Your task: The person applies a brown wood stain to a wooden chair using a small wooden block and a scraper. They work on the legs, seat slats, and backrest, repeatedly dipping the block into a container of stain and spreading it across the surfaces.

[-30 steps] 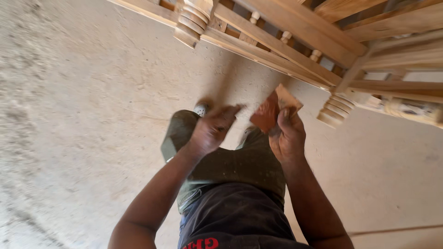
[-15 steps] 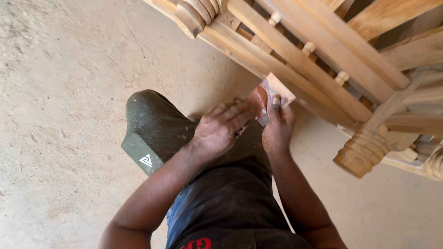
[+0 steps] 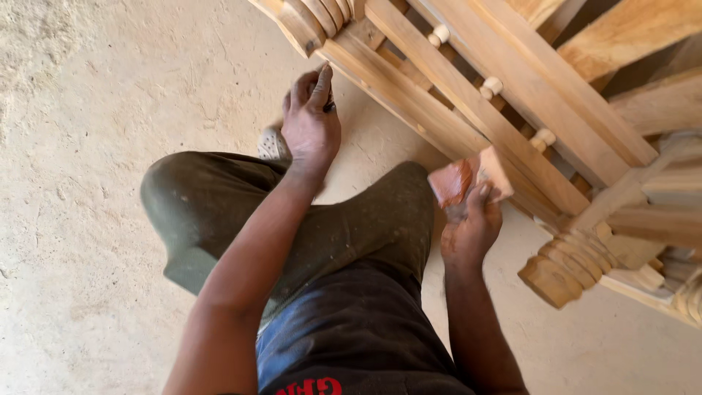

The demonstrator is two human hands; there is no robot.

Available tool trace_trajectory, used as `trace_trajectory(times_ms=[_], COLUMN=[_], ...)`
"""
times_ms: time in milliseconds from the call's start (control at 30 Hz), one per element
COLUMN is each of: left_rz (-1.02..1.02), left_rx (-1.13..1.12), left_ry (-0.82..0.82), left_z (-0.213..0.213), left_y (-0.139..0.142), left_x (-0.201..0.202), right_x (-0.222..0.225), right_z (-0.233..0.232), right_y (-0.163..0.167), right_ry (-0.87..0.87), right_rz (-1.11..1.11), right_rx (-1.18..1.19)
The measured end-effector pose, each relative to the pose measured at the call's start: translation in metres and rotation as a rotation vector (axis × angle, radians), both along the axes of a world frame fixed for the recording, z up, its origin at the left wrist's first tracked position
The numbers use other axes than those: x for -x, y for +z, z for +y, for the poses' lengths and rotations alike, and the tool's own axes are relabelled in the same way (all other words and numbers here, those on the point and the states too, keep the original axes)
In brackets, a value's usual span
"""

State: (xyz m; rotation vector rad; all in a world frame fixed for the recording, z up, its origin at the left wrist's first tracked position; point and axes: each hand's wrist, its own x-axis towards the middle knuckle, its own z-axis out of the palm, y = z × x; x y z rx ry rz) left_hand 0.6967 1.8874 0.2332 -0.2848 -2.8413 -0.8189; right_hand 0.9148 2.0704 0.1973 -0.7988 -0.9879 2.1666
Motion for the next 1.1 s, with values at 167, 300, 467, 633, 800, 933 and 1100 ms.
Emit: trace_trajectory(times_ms=[167, 300, 467, 633, 800, 933, 1100], left_rz=[0.241, 0.110, 0.038, -0.005, 0.013, -0.187, -0.087], left_rx=[0.284, 0.501, 0.565, 0.583, 0.592, 0.469, 0.439], left_ry=[-0.054, -0.051, -0.074, -0.070, -0.088, -0.067, -0.066], left_z=[0.007, 0.011, 0.019, 0.023, 0.022, 0.027, 0.030], left_y=[-0.037, -0.046, -0.046, -0.042, -0.039, -0.036, -0.027], left_x=[0.046, 0.058, 0.060, 0.061, 0.058, 0.049, 0.046], right_x=[-0.011, -0.021, -0.025, -0.020, -0.019, -0.027, -0.035], right_z=[-0.008, 0.000, 0.008, 0.009, 0.004, 0.002, 0.005], right_y=[-0.012, -0.018, -0.024, -0.027, -0.022, -0.020, -0.022], right_ry=[0.066, 0.058, 0.041, 0.058, 0.072, 0.080, 0.052], right_rz=[-0.103, -0.120, -0.185, -0.144, -0.154, -0.140, -0.161], right_rx=[0.023, 0.022, 0.048, 0.042, 0.045, 0.030, 0.035])
